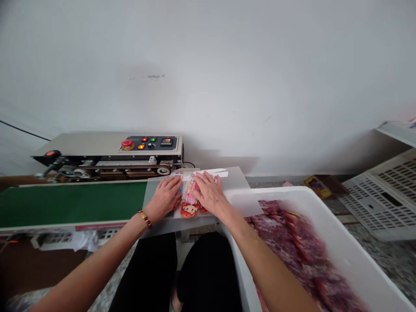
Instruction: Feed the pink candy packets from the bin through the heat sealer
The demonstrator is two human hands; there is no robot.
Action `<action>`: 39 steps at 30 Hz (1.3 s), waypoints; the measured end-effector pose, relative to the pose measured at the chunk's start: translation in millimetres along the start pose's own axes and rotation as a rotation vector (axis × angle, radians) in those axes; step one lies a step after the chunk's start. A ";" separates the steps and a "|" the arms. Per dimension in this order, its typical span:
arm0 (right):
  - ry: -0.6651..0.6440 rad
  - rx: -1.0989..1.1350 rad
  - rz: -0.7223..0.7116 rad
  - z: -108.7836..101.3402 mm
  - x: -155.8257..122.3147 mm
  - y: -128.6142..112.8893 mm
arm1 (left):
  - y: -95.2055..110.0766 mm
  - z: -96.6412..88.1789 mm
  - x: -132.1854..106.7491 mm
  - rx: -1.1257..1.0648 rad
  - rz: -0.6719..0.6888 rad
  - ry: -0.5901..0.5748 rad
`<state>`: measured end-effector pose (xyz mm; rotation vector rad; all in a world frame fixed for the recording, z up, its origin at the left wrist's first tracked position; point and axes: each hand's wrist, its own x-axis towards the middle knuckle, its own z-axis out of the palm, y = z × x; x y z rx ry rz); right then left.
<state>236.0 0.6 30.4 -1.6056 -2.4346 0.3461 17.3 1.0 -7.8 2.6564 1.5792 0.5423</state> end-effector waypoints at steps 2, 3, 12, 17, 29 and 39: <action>0.006 -0.046 -0.016 -1.9 0.5 -9.8 | -5.0 2.0 -1.5 -0.018 0.019 -0.012; 0.002 -0.070 -0.025 -2.5 1.3 -13.4 | -9.2 2.8 -3.2 -0.026 0.012 -0.011; -0.008 -0.155 -0.189 9.6 33.9 -28.7 | -80.7 -18.7 -32.8 -0.013 -0.127 0.001; 0.097 -0.062 -0.159 12.8 35.7 -38.9 | -47.9 -25.0 -25.6 -0.084 -0.087 0.063; 0.013 -0.151 -0.097 7.2 11.5 -20.7 | -43.3 -6.0 -16.2 -0.128 0.000 -0.042; -0.001 -0.049 -0.176 13.0 39.6 -40.9 | -48.1 -24.4 -16.9 -0.141 -0.079 0.001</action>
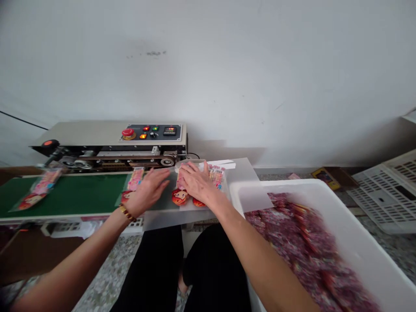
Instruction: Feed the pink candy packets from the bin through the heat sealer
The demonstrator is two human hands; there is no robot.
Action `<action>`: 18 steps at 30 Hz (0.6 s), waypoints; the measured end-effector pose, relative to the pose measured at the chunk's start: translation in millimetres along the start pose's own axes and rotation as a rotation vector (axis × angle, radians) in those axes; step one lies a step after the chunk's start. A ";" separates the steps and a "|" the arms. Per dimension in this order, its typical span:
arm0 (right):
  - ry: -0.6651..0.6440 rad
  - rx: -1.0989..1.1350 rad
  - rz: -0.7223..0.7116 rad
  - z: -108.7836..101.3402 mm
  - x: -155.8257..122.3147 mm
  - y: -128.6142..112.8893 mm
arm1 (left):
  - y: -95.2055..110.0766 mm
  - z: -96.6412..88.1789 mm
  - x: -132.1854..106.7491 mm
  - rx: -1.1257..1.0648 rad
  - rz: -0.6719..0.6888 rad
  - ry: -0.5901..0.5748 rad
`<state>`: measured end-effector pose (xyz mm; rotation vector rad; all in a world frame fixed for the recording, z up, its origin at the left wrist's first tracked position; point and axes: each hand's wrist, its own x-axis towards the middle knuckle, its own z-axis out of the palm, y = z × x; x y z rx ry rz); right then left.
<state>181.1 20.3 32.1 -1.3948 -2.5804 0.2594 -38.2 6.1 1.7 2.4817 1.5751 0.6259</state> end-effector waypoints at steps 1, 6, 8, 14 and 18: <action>0.016 -0.002 0.022 -0.3 -3.0 0.6 | 9.9 4.2 4.1 -0.038 0.052 -0.019; 0.042 -0.049 0.051 -0.9 -26.1 11.8 | 24.0 18.5 8.0 -0.049 0.114 -0.052; 0.024 -0.062 0.046 0.1 -29.1 13.9 | 16.1 17.4 4.2 -0.027 0.095 -0.054; 0.022 -0.055 0.027 4.7 -17.2 4.2 | 1.8 10.3 -1.4 0.038 0.073 -0.057; -0.013 -0.064 0.011 7.4 -13.1 4.8 | -22.7 0.2 -13.1 0.075 0.013 -0.048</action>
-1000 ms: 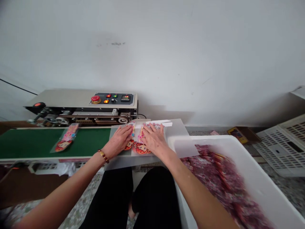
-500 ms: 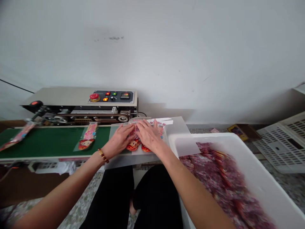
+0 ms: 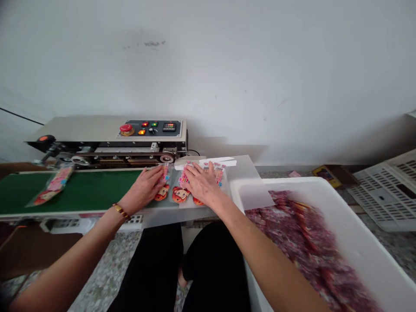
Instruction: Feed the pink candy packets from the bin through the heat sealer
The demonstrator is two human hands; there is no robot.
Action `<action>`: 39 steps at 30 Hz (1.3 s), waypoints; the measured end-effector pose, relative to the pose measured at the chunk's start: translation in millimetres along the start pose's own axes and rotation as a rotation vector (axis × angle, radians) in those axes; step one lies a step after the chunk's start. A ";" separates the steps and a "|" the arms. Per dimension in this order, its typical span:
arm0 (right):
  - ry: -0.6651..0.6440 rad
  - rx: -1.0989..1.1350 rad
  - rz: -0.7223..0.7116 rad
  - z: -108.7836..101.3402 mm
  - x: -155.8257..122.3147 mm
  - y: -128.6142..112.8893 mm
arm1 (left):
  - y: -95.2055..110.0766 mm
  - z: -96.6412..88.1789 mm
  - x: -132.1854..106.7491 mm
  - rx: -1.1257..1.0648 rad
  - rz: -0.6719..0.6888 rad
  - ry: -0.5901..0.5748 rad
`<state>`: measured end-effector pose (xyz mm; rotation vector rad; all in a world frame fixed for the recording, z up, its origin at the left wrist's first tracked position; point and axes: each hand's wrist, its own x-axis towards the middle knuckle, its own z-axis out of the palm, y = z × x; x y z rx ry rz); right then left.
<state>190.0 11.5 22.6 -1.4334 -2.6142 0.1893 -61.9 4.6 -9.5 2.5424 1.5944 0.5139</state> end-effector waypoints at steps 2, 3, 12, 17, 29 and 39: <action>-0.007 0.011 -0.022 2.4 4.0 1.6 | -13.7 -7.4 -6.8 0.046 -0.056 0.012; -0.010 0.023 -0.034 3.6 7.1 1.9 | -17.0 -10.9 -8.4 0.074 -0.089 0.036; 0.017 -0.004 0.009 -10.9 0.2 10.6 | 50.8 12.5 22.2 -0.081 0.155 -0.036; 0.024 -0.035 0.041 -11.3 -22.3 30.6 | 39.6 17.3 14.4 -0.085 0.041 -0.005; 0.047 0.050 -0.050 6.0 15.3 -6.9 | -1.7 -17.5 -10.6 0.150 -0.129 0.092; 0.084 -0.082 0.126 -9.4 -47.2 38.4 | 47.3 18.8 23.6 -0.059 0.070 -0.015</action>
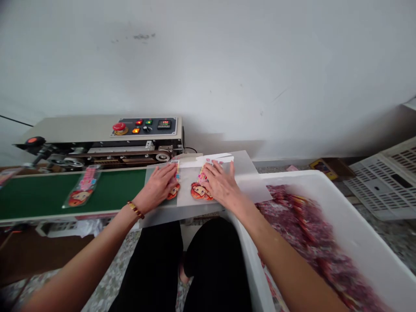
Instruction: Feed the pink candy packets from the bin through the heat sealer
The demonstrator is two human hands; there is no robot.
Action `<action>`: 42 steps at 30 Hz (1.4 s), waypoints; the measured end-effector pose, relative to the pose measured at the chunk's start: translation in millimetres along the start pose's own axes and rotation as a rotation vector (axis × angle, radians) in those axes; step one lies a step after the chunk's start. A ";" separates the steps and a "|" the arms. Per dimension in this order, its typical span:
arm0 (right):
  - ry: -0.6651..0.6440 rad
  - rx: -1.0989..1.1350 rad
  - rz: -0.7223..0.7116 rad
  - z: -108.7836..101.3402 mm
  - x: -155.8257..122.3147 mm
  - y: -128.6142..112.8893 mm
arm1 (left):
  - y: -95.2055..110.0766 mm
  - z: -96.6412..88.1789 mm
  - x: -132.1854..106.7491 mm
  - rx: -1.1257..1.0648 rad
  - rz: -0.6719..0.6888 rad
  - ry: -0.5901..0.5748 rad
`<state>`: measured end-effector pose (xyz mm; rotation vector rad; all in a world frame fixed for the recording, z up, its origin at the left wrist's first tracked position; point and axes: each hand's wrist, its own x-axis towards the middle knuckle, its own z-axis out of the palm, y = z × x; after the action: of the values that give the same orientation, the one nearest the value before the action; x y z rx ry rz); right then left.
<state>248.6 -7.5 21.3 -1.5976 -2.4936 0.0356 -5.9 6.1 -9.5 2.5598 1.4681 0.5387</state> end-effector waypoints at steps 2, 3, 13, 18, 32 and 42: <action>-0.033 0.030 -0.018 2.4 1.7 -2.2 | -17.7 -5.5 -11.7 0.006 -0.032 0.004; -0.052 0.052 -0.036 3.7 5.9 -6.3 | -27.4 -10.0 -18.2 0.015 -0.044 0.003; -0.137 0.194 -0.191 8.4 51.2 -47.2 | -31.8 -28.3 -20.6 0.104 -0.019 0.068; -0.046 0.040 -0.025 0.8 16.1 -9.4 | 4.9 -3.7 1.6 -0.003 0.085 -0.044; -0.104 0.213 -0.157 18.1 58.9 -56.7 | -56.1 -40.7 -38.3 0.136 -0.119 0.056; -0.002 0.142 0.058 -5.2 -41.8 27.6 | -0.1 -2.5 -3.6 0.004 0.041 -0.027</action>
<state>291.2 -34.0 17.4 -1.6112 -2.3870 0.2171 -8.6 2.9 -8.1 2.5954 1.4119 0.5044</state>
